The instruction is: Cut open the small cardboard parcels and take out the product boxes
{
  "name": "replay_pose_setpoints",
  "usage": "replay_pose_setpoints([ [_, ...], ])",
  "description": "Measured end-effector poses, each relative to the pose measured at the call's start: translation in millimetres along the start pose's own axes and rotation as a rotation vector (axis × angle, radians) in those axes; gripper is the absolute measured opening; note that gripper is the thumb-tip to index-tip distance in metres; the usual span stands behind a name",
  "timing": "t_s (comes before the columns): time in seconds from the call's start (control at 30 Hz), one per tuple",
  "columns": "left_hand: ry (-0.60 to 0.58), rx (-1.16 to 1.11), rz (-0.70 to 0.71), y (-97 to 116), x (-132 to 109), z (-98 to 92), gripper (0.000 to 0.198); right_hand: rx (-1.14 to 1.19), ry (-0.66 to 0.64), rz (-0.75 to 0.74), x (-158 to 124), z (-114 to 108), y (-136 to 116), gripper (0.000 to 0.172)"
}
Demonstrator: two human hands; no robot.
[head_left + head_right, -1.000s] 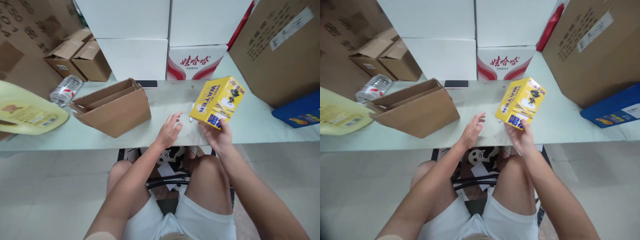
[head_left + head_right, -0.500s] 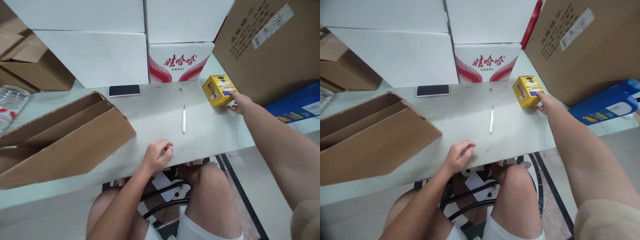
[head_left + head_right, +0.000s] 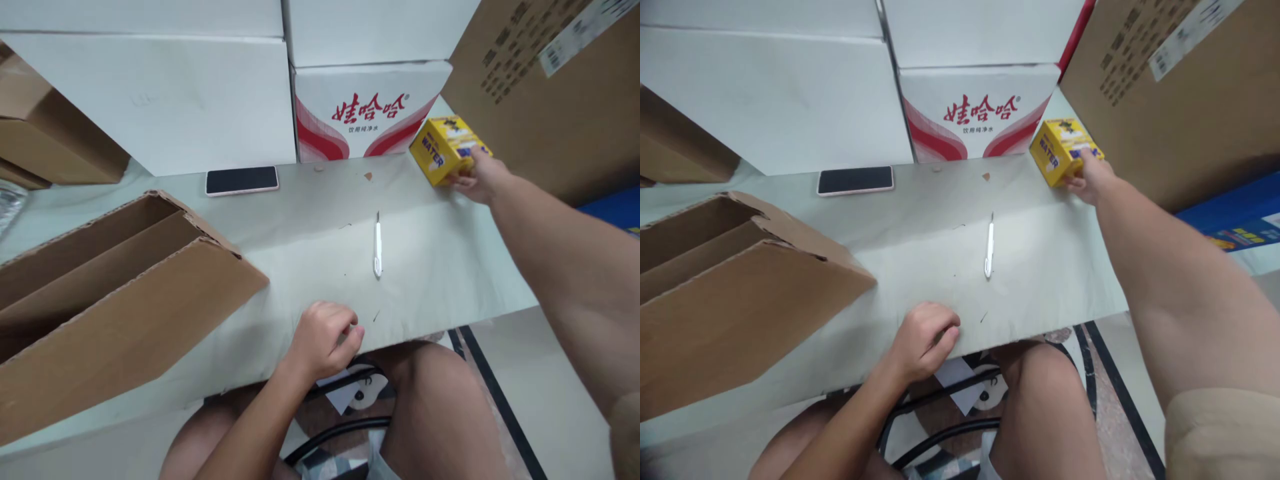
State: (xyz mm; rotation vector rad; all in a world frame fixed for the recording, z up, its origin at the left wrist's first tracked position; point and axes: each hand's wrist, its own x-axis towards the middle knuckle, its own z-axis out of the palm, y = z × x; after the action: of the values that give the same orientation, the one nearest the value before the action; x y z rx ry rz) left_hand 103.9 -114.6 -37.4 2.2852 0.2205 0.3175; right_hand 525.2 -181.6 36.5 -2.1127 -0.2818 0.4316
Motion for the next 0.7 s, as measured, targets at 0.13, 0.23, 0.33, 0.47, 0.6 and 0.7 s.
replay_pose_setpoints([
  [0.13, 0.021, -0.017, 0.005, 0.2, 1.8, -3.7, 0.041, 0.059, -0.073, 0.14, -21.3, -12.3, -16.3, 0.034],
  [0.23, 0.03, -0.009, -0.032, 1.3, -1.1, -6.6, 0.043, 0.017, -0.032, 0.132, -52.2, -13.6, -35.7, 0.021],
  [0.33, 0.046, 0.001, -0.069, 5.2, -9.9, -10.7, 0.042, 0.003, -0.081, 0.023, -97.3, 7.8, -66.5, 0.011],
  [0.47, 0.043, -0.001, -0.11, 12.1, -24.8, -16.1, 0.043, -0.05, -0.389, -0.248, -181.1, 72.6, -115.0, 0.01],
  [0.6, 0.039, -0.015, -0.143, 15.1, -35.3, -17.6, 0.045, -0.133, -0.636, -0.47, -252.2, 154.4, -159.4, 0.041],
  [0.7, 0.035, -0.025, -0.149, 14.4, -40.3, -18.3, 0.046, -0.287, -0.636, -0.391, -273.4, 204.2, -184.2, 0.042],
])
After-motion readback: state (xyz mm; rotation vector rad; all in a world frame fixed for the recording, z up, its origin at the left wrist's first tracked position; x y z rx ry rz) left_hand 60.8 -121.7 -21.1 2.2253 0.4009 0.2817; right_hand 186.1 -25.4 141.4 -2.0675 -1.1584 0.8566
